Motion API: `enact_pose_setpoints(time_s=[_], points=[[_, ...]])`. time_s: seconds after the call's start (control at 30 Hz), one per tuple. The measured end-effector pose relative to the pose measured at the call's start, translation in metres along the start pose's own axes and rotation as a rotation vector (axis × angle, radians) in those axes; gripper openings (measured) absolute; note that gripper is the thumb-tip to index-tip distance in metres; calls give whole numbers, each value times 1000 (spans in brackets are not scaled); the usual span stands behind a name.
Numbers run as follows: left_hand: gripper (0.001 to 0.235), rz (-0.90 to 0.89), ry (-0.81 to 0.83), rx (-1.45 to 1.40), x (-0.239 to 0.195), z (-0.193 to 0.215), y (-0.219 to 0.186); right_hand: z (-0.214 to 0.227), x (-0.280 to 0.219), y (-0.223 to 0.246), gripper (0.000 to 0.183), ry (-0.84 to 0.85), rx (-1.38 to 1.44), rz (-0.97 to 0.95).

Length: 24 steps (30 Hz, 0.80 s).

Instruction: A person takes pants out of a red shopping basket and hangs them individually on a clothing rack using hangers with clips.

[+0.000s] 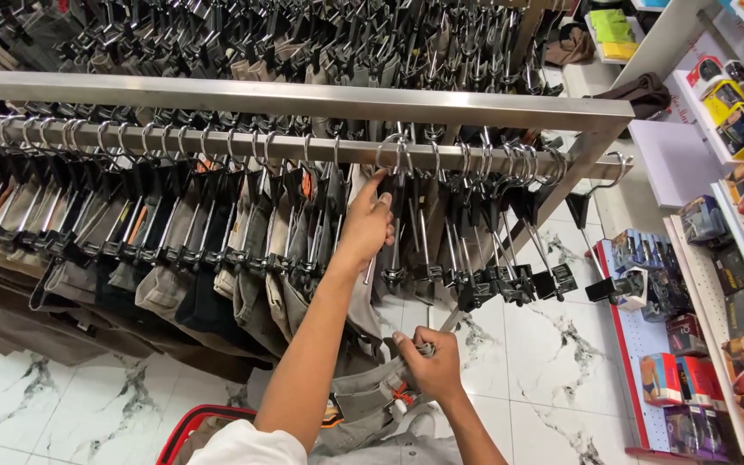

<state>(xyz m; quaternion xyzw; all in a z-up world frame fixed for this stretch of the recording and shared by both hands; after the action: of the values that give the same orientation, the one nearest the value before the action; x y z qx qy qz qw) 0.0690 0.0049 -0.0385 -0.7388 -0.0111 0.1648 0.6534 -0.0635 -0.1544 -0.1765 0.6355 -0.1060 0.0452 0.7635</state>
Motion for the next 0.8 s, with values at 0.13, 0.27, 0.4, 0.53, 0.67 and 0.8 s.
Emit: enact_pose_setpoints(time_s=[0.13, 0.27, 0.4, 0.53, 0.67, 0.8], points=[[53, 52, -75, -78, -6, -4, -7, 1, -1, -2, 58, -14, -19, 23], [49, 39, -174, 33, -13, -2, -9, 3, -4, -1, 59, -11, -6, 21], [51, -21, -215, 206, -26, -1, -15, 3, -8, -3, 59, -5, 21, -9], [52, 38, -194, 343, -36, 2, -23, 4, -11, -4, 59, 6, 19, -23], [51, 7, -143, 337, -33, 1, -25, 4, -15, -3, 59, 9, -3, -58], [50, 1, -201, 386, -42, 0, -36, 9, -18, 2, 58, -14, 4, -54]])
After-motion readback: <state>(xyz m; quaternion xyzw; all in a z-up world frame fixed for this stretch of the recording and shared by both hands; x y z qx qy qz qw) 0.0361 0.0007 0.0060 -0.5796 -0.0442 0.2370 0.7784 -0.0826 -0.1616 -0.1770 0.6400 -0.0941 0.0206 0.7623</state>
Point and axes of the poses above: each hand's wrist, its own x-axis towards the middle knuckle, its own z-axis out of the back of the hand, y = z × x, the point moved 4 cm from there along x, towards the middle knuckle, and after that the axes turned 8 degrees about -y, right-handed, at the moved point
